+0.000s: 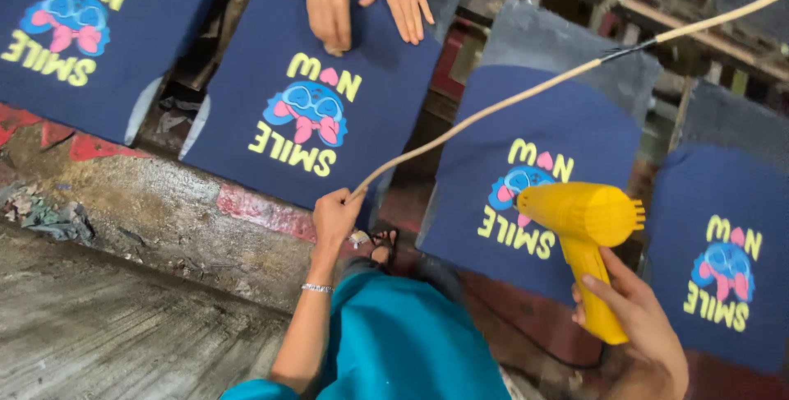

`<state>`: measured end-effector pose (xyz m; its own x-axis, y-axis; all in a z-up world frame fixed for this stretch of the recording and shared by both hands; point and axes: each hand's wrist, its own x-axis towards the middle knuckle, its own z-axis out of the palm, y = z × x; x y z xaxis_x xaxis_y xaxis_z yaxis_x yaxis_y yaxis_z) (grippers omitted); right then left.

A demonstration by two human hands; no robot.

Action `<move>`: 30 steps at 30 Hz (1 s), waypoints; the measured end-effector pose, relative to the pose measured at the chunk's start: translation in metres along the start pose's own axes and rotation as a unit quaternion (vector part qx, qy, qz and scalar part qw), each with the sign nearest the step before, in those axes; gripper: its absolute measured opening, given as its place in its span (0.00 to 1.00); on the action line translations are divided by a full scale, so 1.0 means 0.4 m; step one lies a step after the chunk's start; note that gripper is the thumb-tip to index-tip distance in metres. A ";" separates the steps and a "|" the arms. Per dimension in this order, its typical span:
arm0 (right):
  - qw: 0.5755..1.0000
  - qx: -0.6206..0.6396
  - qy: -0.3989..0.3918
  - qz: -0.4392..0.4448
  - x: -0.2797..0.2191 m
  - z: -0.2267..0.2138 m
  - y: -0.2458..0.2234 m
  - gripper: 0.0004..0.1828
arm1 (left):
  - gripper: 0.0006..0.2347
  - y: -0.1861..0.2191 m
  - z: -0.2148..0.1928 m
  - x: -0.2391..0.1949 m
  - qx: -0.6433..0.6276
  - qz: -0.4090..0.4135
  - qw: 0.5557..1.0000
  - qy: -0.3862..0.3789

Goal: Using a handheld heat gun to dry the ink on screen-printed shirts mounted on boards.

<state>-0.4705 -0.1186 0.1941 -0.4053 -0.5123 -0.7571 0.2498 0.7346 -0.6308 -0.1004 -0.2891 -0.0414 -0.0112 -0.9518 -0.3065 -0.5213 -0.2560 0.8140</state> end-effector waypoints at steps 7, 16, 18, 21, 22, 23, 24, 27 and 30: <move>0.994 -0.017 0.109 0.012 -0.104 -0.042 -0.002 0.35 | 0.25 -0.130 0.090 0.030 0.099 0.095 0.972 0.189; 0.996 0.014 0.003 -0.087 -0.023 -0.005 0.103 0.37 | 0.25 -0.186 0.054 0.036 0.026 0.135 0.980 0.145; 0.991 0.007 -0.061 -0.115 -0.016 0.019 0.090 0.38 | 0.26 -0.182 0.052 0.048 0.033 0.152 0.979 0.131; 0.985 -0.043 -0.127 -0.104 -0.057 0.027 0.041 0.43 | 0.25 -0.181 0.059 0.047 0.016 0.116 0.983 0.139; 0.986 -0.060 -0.117 -0.098 -0.066 0.013 0.037 0.44 | 0.26 -0.181 0.064 0.050 0.013 0.097 0.985 0.140; 0.987 -0.078 -0.110 -0.090 -0.076 0.005 0.035 0.44 | 0.26 -0.188 0.059 0.045 0.013 0.075 0.987 0.142; 0.987 -0.072 -0.105 -0.094 -0.084 -0.012 0.034 0.44 | 0.26 -0.171 0.054 0.045 0.013 0.083 0.987 0.139; 0.998 -0.065 -0.010 -0.024 -0.108 -0.065 0.035 0.44 | 0.25 -0.159 0.050 0.046 -0.024 0.064 0.990 0.120; 0.998 -0.042 0.053 -0.008 -0.138 -0.098 0.054 0.45 | 0.25 -0.179 0.049 0.047 -0.011 0.073 0.989 0.124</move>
<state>-0.4772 -0.0568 0.2291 -0.5008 -0.4783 -0.7214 0.1686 0.7635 -0.6234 -0.0800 -0.2854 -0.1154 0.1258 -0.9905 -0.0556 -0.5113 -0.1128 0.8519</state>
